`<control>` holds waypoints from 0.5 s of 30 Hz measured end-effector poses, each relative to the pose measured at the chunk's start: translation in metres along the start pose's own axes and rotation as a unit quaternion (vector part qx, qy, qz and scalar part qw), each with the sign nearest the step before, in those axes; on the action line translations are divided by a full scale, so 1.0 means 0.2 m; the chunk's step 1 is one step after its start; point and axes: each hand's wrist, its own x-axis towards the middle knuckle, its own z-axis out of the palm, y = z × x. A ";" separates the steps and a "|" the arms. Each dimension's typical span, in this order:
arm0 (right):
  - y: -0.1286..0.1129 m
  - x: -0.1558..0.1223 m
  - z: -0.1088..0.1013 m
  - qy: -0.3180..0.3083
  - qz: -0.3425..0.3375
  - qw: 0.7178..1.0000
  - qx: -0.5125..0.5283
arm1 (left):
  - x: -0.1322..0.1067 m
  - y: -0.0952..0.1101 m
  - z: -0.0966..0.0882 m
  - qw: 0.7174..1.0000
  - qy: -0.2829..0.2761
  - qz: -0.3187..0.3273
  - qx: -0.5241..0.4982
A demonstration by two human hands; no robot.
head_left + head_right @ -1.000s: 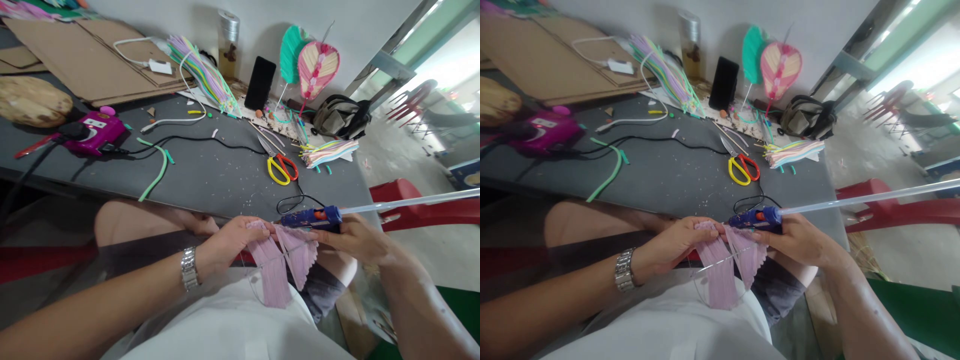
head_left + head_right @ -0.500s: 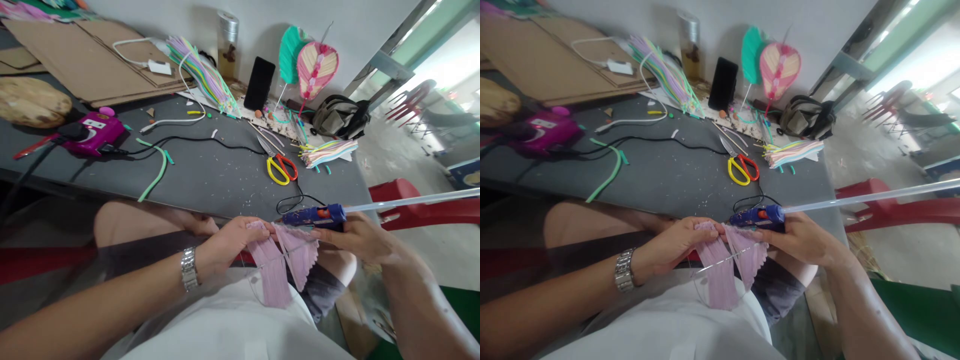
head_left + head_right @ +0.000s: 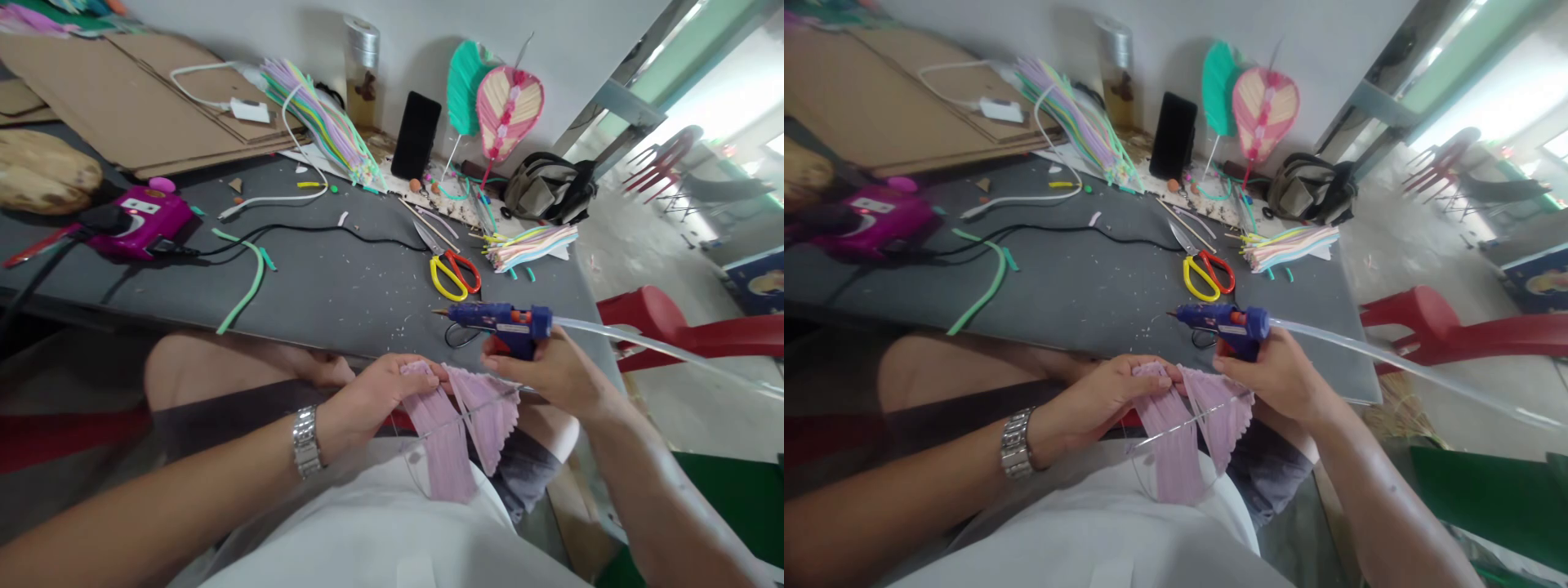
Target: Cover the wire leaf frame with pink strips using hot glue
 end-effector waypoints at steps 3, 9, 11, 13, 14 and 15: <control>0.00 0.05 0.08 -0.026 0.001 0.999 0.025 | 0.00 0.01 0.01 1.000 -0.003 -0.002 0.001; -0.01 0.12 0.14 -0.091 0.009 0.995 0.031 | -0.01 0.02 0.02 1.000 0.012 -0.007 -0.009; -0.02 0.13 0.15 -0.097 0.017 0.994 0.043 | -0.01 0.02 0.03 1.000 0.021 -0.001 -0.013; -0.02 0.14 0.16 -0.096 0.026 0.994 0.048 | 0.00 0.02 0.03 0.999 0.031 0.005 -0.016; -0.02 0.15 0.17 -0.097 0.030 0.994 0.048 | 0.00 0.02 0.03 0.999 0.033 0.005 -0.019; -0.01 0.15 0.18 -0.100 0.034 0.993 0.048 | 0.00 0.02 0.03 0.999 0.034 0.005 -0.021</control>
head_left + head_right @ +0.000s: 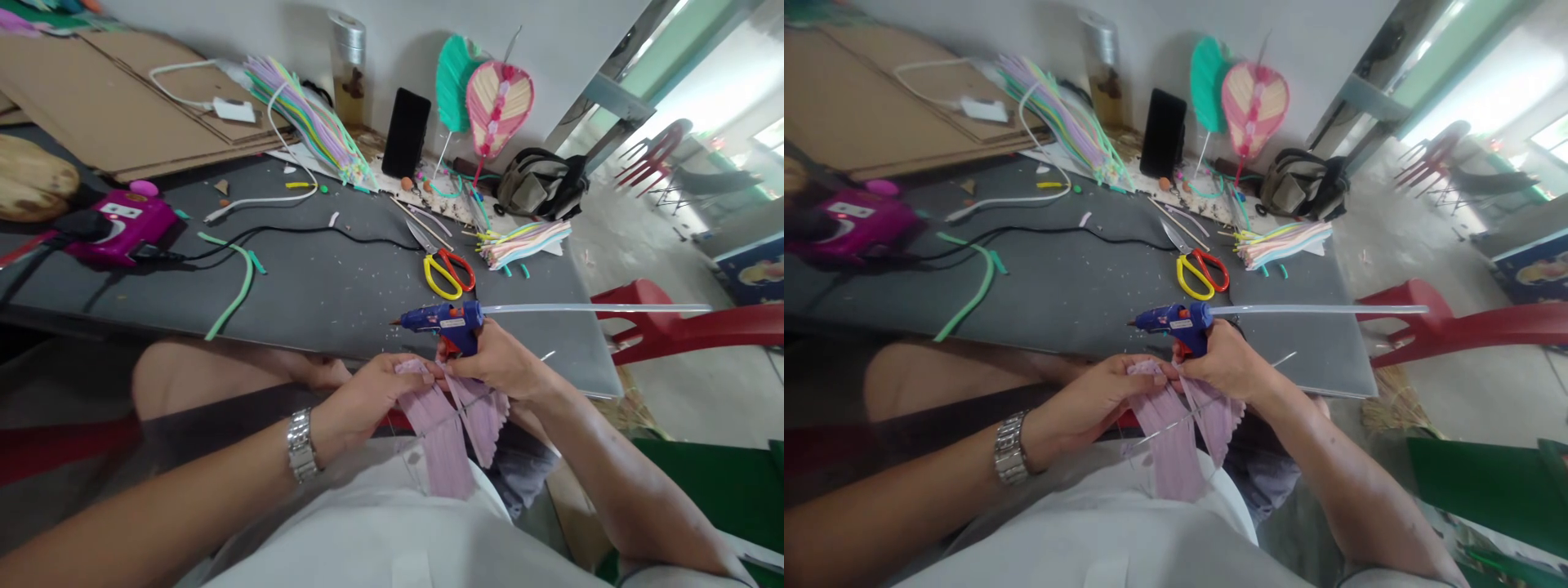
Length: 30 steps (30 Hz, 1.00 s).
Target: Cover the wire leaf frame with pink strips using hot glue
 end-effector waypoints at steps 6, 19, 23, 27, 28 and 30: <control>0.03 0.01 0.02 -0.011 0.009 1.000 0.025 | 0.01 -0.02 0.00 1.000 0.009 -0.007 -0.008; 0.03 0.01 0.01 -0.010 0.037 0.997 0.072 | 0.03 -0.04 0.00 1.000 0.005 -0.009 0.015; 0.05 -0.01 0.02 -0.005 0.005 0.998 0.056 | 0.02 -0.03 0.00 1.000 0.006 -0.006 0.024; 0.09 -0.03 0.04 0.042 -0.042 0.997 0.045 | 0.01 0.00 0.02 1.000 0.005 -0.017 0.021; 0.10 -0.03 0.05 0.054 -0.047 0.996 0.050 | 0.01 0.00 0.02 1.000 0.003 -0.017 0.019; 0.12 -0.04 0.06 0.069 -0.054 0.995 0.057 | 0.02 0.00 0.02 1.000 0.001 -0.010 0.017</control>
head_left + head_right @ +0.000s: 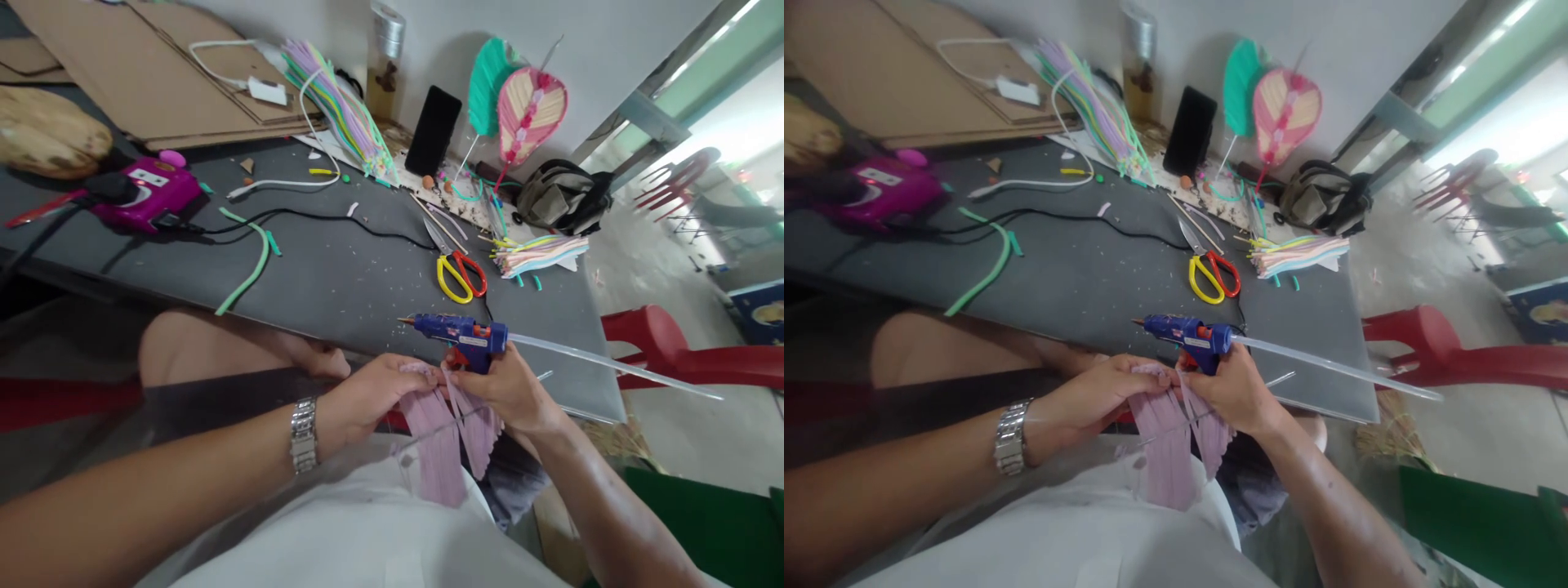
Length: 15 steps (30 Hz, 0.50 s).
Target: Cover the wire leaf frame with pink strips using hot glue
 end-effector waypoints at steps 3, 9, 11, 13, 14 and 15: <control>0.02 -0.01 0.01 0.020 -0.012 1.000 -0.012 | 0.01 -0.01 0.00 1.000 0.002 0.007 0.007; 0.08 -0.04 0.00 0.058 -0.065 0.995 -0.045 | 0.01 -0.02 0.00 1.000 0.002 0.004 0.011; 0.09 -0.06 0.00 0.062 -0.091 0.991 -0.076 | 0.01 -0.02 -0.01 1.000 -0.004 -0.003 -0.001; 0.09 -0.08 -0.02 0.057 -0.123 0.981 -0.138 | 0.01 -0.02 -0.01 1.000 -0.010 -0.005 -0.014; 0.07 -0.08 -0.02 0.048 -0.138 0.974 -0.172 | 0.01 -0.02 -0.01 1.000 -0.012 -0.003 -0.020; 0.05 -0.09 -0.03 0.037 -0.153 0.966 -0.204 | 0.01 -0.02 -0.01 1.000 -0.011 0.003 -0.024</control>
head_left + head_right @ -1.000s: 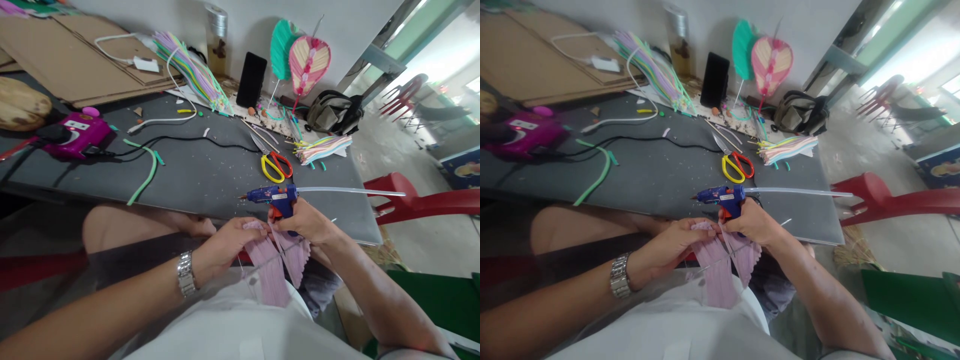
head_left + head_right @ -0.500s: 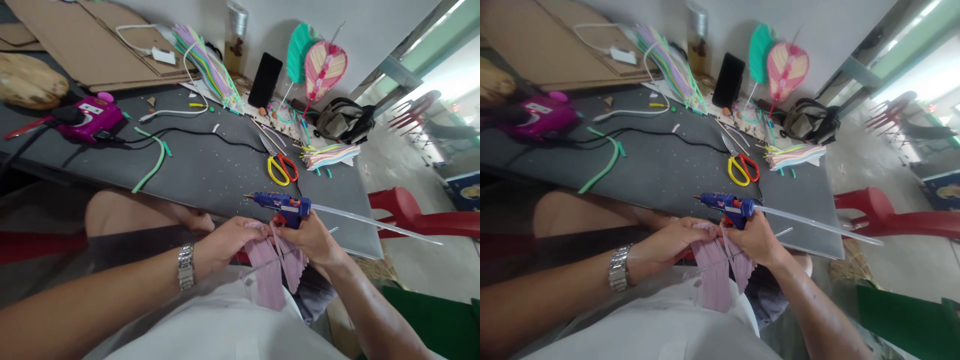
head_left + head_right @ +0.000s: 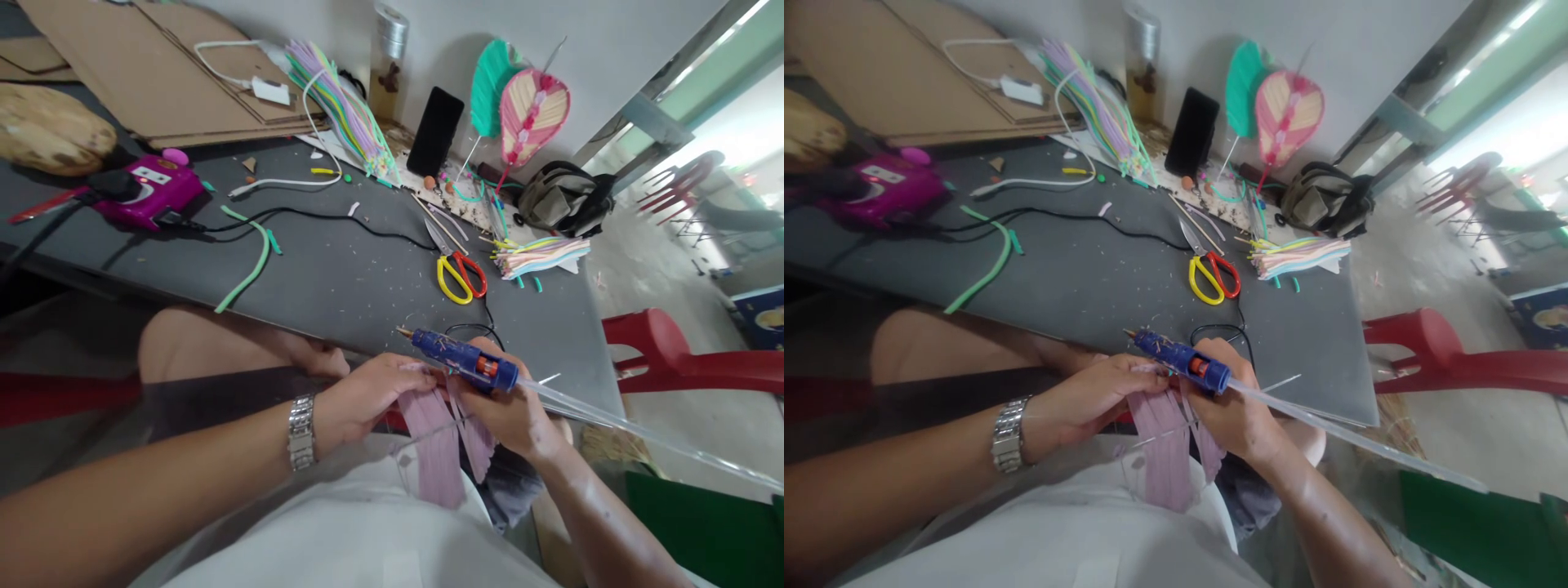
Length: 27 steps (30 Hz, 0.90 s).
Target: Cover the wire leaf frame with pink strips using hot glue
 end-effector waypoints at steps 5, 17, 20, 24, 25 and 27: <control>-0.07 -0.01 -0.04 -0.036 -0.106 0.992 -0.054 | 0.00 -0.01 0.00 0.999 0.021 0.010 -0.030; -0.05 -0.06 -0.07 0.126 -0.087 0.988 -0.028 | 0.00 -0.02 -0.02 0.999 0.009 0.029 -0.019; 0.01 -0.07 -0.15 0.378 0.009 0.926 0.017 | -0.01 0.01 -0.04 0.998 0.009 0.058 0.002; 0.13 -0.05 -0.18 0.570 0.011 0.794 0.210 | -0.03 0.04 -0.06 0.993 0.051 0.109 0.002; 0.16 -0.04 -0.16 0.566 0.030 0.777 0.274 | -0.03 0.04 -0.06 0.991 0.059 0.119 -0.002; 0.19 -0.04 -0.08 0.510 0.091 0.768 0.376 | -0.03 0.03 -0.06 0.988 0.075 0.137 -0.010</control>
